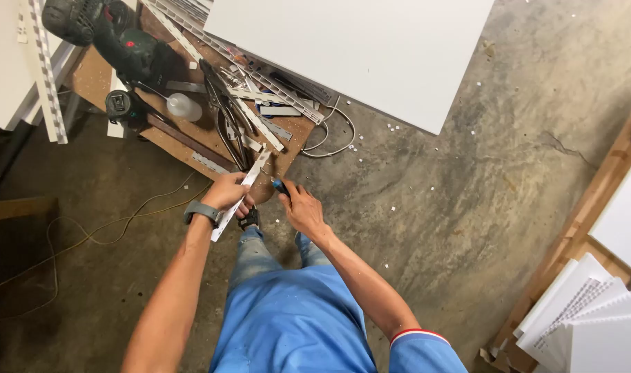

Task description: Cut and modify plastic shelf strips using pliers, a utility knife, and scissors.

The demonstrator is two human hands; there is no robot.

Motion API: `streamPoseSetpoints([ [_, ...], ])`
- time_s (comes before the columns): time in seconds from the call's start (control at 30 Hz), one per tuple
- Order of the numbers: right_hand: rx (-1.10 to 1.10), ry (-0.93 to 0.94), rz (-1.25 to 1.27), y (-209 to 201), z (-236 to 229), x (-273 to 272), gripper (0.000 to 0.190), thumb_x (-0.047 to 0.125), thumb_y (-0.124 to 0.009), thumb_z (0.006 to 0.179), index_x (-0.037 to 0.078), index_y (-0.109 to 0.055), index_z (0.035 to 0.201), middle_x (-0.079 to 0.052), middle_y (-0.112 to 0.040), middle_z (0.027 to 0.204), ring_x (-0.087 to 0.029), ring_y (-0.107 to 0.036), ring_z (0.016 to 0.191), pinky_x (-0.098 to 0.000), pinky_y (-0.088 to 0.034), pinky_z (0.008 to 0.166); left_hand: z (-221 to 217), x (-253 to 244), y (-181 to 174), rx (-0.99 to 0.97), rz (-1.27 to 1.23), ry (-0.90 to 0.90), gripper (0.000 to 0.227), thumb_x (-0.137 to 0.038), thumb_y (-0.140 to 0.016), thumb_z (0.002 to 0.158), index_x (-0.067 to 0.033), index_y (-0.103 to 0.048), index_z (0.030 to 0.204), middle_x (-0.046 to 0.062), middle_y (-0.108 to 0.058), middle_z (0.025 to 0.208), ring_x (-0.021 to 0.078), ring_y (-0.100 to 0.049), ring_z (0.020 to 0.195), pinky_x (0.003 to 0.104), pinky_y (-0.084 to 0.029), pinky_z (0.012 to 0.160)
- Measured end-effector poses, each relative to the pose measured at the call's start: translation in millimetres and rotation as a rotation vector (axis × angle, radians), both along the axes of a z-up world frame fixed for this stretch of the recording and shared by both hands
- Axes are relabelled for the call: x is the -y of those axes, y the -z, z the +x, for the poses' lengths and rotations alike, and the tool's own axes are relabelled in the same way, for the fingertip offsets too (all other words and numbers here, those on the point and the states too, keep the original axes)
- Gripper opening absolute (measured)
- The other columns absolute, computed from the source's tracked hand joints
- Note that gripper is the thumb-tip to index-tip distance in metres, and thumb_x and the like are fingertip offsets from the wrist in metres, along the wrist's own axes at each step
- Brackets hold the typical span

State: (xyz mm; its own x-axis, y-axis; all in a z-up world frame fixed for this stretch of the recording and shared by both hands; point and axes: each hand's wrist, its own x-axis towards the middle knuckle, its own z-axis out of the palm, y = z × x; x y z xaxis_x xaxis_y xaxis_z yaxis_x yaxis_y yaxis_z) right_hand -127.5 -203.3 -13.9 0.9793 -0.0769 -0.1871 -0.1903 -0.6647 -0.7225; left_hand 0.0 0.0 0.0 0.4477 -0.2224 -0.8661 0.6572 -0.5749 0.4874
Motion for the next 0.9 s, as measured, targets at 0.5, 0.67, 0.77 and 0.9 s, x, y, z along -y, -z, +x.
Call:
streamPoseSetpoints([
  [0.5,-0.033,-0.14,-0.049,13,14,-3,0.048,0.04,-0.045,0.107,0.012,-0.048,0.147,-0.025,-0.064,0.104,-0.046,-0.066,0.089,-0.0546,-0.054,0.073,23,9,-32,0.053,0.232,0.141,0.041,-0.014,-0.052,0.1,-0.0146,-0.064,0.14,0.01,-0.07,0.073,0.0169,-0.058,0.047,0.034,-0.046,0.041],
  [0.67,-0.072,-0.153,0.006,7,15,7,0.045,0.041,-0.045,0.107,0.015,-0.051,0.144,-0.022,-0.066,0.098,-0.042,-0.07,0.087,-0.0526,-0.056,0.07,27,14,-36,0.008,0.26,0.124,0.043,-0.013,-0.053,0.099,-0.0172,-0.065,0.139,0.007,-0.067,0.071,0.0154,-0.054,0.046,0.033,-0.042,0.041],
  [0.77,-0.072,-0.178,-0.002,6,19,13,0.044,0.04,-0.045,0.107,0.016,-0.052,0.143,-0.021,-0.067,0.096,-0.041,-0.071,0.085,-0.0526,-0.056,0.067,32,14,-35,0.013,0.276,0.159,0.042,-0.011,-0.054,0.098,-0.0169,-0.067,0.137,0.007,-0.066,0.07,0.0149,-0.053,0.046,0.033,-0.041,0.041],
  [0.9,0.004,-0.209,-0.031,1,24,16,0.043,0.039,-0.046,0.106,0.016,-0.052,0.141,-0.022,-0.066,0.092,-0.043,-0.07,0.081,-0.0528,-0.056,0.065,36,21,-46,0.044,0.308,0.209,0.041,-0.01,-0.055,0.097,-0.0164,-0.07,0.134,0.006,-0.065,0.069,0.0146,-0.053,0.046,0.034,-0.04,0.041],
])
